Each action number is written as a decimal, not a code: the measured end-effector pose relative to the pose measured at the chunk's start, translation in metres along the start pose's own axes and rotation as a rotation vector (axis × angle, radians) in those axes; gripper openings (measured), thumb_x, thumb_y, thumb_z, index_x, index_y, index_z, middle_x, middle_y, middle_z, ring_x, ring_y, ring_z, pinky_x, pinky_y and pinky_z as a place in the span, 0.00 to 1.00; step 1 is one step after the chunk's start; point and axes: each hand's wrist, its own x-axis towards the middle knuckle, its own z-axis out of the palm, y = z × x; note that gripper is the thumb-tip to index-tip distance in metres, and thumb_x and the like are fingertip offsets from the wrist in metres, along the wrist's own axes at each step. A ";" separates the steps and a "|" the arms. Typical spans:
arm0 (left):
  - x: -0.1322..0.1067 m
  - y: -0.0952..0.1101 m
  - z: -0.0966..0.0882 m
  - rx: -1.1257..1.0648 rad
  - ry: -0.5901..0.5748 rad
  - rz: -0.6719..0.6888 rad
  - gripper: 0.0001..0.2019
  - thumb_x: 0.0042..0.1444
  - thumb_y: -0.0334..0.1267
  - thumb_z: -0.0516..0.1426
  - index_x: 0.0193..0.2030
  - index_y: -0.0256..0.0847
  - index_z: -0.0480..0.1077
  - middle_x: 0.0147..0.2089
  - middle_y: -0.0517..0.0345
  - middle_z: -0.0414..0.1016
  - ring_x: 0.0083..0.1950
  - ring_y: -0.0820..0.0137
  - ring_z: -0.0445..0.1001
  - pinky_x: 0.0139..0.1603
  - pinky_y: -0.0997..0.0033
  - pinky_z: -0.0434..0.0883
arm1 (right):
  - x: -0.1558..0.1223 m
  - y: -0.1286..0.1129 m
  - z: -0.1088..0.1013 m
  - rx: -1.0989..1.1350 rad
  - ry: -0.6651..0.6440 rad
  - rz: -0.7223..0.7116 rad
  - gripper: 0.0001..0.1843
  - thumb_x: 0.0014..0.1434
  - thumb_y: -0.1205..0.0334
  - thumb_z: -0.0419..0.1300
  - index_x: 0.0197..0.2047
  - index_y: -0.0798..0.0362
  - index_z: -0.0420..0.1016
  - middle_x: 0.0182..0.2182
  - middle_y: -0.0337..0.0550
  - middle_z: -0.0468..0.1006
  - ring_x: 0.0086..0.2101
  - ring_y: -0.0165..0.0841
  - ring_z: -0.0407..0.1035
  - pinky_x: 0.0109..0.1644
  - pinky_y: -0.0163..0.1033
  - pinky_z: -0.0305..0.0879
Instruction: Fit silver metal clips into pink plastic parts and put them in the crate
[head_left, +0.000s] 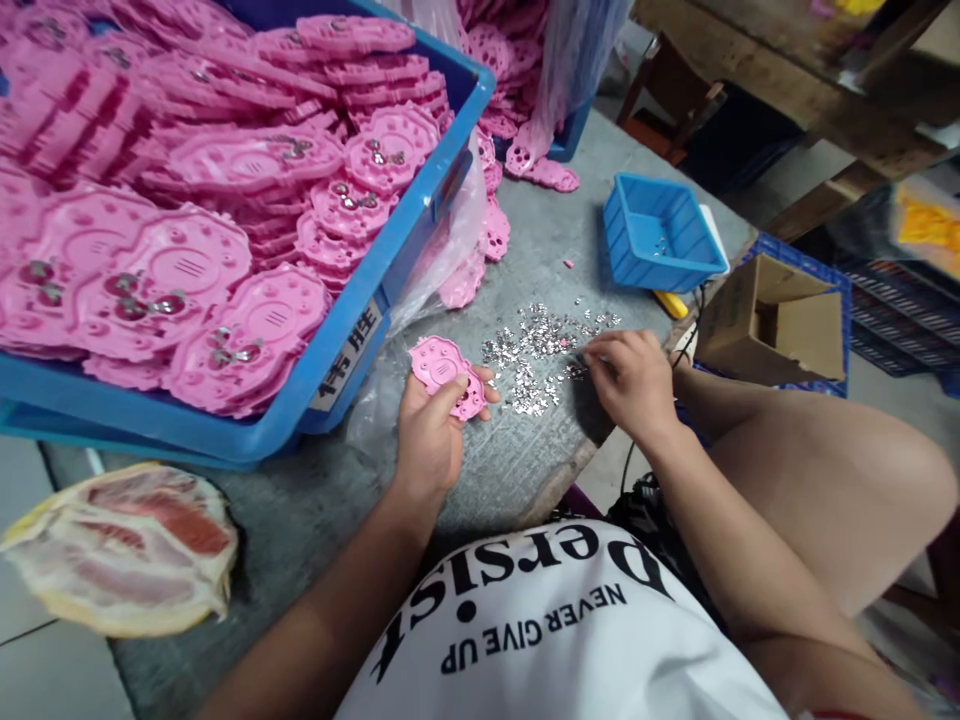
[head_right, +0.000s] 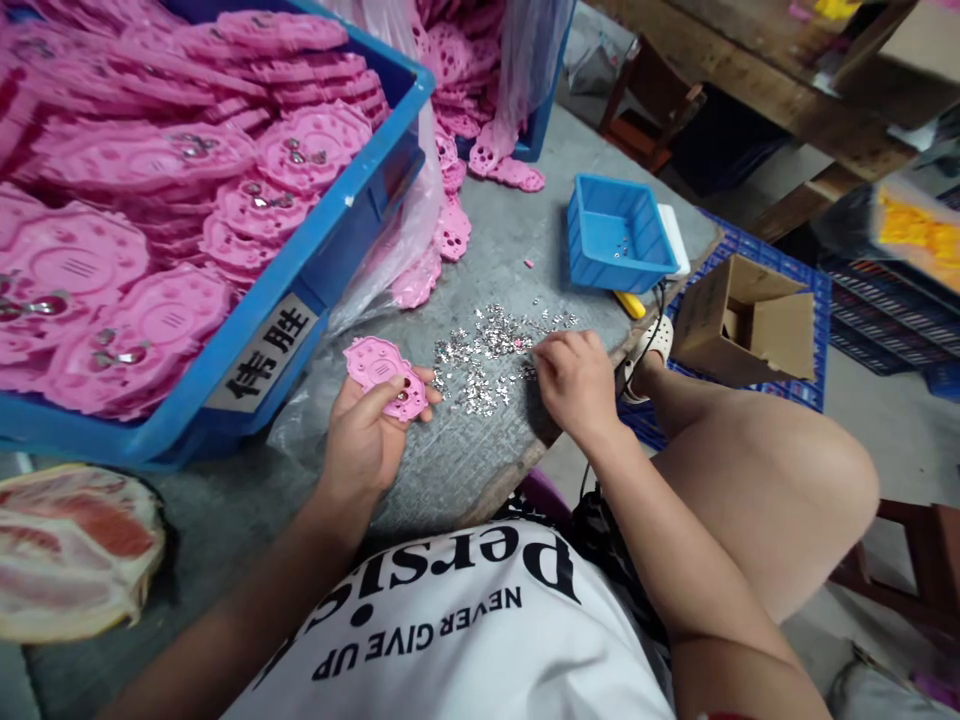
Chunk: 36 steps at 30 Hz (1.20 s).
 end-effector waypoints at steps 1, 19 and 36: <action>0.000 0.000 0.000 0.002 0.000 0.000 0.14 0.53 0.37 0.64 0.45 0.42 0.67 0.37 0.56 0.82 0.34 0.66 0.82 0.28 0.72 0.70 | 0.004 0.005 0.000 -0.022 0.018 0.049 0.10 0.67 0.62 0.58 0.39 0.49 0.82 0.40 0.51 0.84 0.40 0.46 0.71 0.47 0.54 0.69; -0.001 0.002 0.002 -0.015 0.014 -0.034 0.16 0.51 0.36 0.65 0.44 0.41 0.67 0.37 0.56 0.83 0.34 0.65 0.82 0.27 0.73 0.70 | 0.023 0.006 0.016 -0.097 -0.227 0.123 0.10 0.62 0.69 0.59 0.31 0.52 0.79 0.33 0.51 0.78 0.38 0.45 0.66 0.45 0.49 0.64; 0.000 0.000 0.001 0.019 0.008 -0.024 0.18 0.50 0.38 0.66 0.45 0.41 0.66 0.35 0.56 0.82 0.31 0.64 0.81 0.25 0.72 0.71 | 0.025 -0.019 -0.018 1.564 -0.153 0.755 0.15 0.41 0.59 0.79 0.23 0.54 0.78 0.25 0.39 0.78 0.22 0.21 0.50 0.26 0.33 0.48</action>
